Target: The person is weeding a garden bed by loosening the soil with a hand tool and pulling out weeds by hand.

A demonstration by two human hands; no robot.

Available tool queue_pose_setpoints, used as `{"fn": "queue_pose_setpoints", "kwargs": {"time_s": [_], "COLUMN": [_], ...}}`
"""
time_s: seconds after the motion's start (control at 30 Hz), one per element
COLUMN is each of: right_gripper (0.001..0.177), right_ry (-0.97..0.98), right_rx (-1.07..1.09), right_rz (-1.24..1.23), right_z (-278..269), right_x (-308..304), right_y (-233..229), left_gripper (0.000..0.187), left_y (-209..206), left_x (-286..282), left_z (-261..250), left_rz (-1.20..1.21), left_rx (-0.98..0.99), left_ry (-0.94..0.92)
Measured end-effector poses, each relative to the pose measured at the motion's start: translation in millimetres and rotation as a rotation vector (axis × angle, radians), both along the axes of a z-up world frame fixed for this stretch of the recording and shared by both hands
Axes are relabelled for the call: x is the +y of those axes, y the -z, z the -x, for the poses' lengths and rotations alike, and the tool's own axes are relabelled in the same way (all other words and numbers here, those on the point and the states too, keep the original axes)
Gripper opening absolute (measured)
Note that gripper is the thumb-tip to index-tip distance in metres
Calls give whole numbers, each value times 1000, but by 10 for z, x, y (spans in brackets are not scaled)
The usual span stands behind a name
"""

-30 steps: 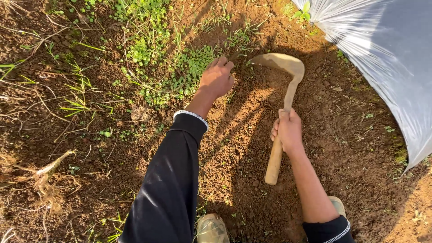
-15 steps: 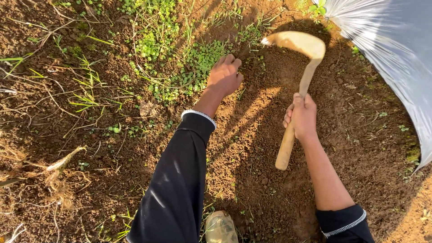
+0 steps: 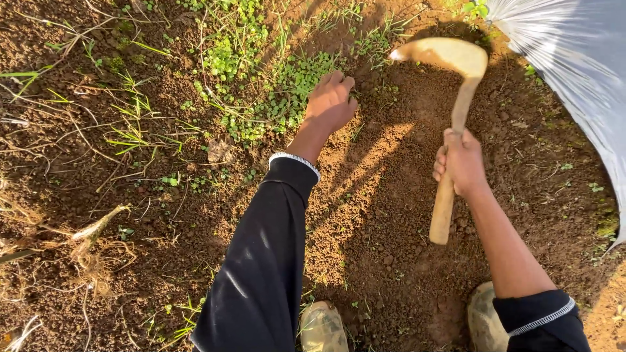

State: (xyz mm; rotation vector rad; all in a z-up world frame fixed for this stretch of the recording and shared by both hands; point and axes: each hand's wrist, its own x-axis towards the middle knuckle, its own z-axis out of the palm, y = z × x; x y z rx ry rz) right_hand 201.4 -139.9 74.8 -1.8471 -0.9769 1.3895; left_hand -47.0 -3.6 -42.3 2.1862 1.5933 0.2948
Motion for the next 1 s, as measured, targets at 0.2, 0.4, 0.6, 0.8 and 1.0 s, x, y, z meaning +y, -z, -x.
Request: {"fn": "queue_pose_setpoints", "kwargs": {"time_s": [0.2, 0.4, 0.6, 0.8, 1.0], "right_gripper": [39, 45, 21, 24, 39], "right_ry": [-93, -154, -378, -467, -444], "right_rx": [-40, -116, -485, -794, -905], "right_rz": [247, 175, 211, 57, -6], "right_z": [-71, 8, 76, 95, 361], "right_x": [-537, -604, -228, 267, 656], "right_y": [-16, -195, -717, -1319, -1939], "left_gripper": [26, 33, 48, 61, 52], "left_y": [59, -201, -310, -302, -497], "left_x": [-7, -212, -396, -706, -820], "left_z": [-96, -193, -330, -291, -584], "left_rz": [-11, 4, 252, 58, 56], "left_rx": [-81, -81, -425, 8, 182], "left_ry": [-46, -39, -282, 195, 413]}}
